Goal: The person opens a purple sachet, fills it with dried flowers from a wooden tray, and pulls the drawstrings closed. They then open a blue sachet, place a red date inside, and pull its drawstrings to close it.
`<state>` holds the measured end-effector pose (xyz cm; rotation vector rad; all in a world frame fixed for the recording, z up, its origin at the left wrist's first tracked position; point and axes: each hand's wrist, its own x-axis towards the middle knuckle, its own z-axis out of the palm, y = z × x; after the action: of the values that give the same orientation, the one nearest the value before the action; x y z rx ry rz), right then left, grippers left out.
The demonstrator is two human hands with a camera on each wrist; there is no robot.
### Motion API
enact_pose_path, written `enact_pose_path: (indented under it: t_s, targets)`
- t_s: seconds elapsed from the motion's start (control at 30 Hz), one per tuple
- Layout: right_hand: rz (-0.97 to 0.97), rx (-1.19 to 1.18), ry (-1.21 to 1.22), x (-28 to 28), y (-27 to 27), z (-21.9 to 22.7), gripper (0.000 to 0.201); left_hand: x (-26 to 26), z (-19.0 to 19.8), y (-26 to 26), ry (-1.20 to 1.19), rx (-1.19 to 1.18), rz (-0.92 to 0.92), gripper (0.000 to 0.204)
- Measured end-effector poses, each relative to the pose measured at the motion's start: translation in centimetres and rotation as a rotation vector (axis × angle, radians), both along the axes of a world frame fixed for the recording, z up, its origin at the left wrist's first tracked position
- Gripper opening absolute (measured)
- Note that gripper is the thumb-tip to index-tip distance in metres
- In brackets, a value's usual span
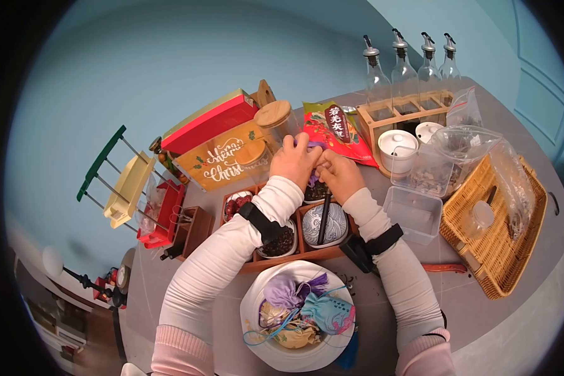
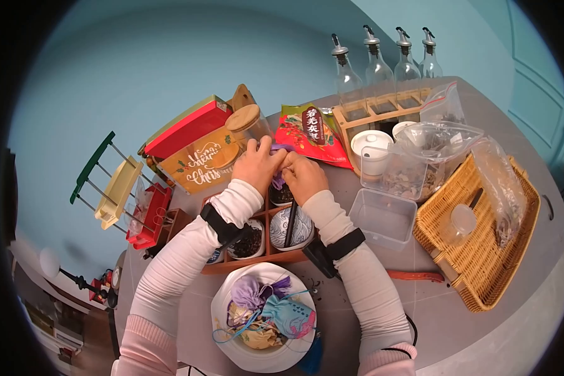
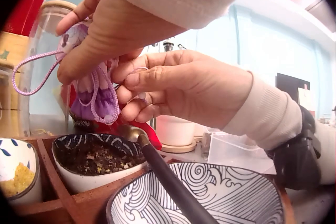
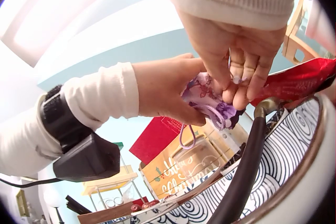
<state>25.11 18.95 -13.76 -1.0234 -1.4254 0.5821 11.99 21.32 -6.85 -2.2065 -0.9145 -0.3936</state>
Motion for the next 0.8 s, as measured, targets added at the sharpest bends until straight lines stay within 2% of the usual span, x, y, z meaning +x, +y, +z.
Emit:
enact_pose_path:
  t_s: [0.13,0.37,0.67,0.73,0.8]
  targets:
    - [-0.099,-0.017,-0.062,0.2,-0.5,0.8,0.007,0.0,0.0,0.2,0.027,0.038,-0.054,0.017]
    - [-0.107,-0.054,-0.148,0.2,-0.8,0.6,0.008,-0.2,-0.6,-0.2,-0.014,0.008,-0.014,0.012]
    - [-0.164,0.013,-0.209,0.3,-1.1,1.1,0.009,0.1,-0.4,-0.5,0.001,0.039,-0.012,0.019]
    - [-0.086,-0.018,-0.172,0.0,-0.9,0.8,0.009,0.1,-0.6,-0.5,0.0,0.048,-0.012,0.02]
    - [-0.103,-0.016,-0.176,0.3,-1.2,1.2,0.01,0.2,-0.6,-0.5,-0.001,0.046,-0.007,0.021]
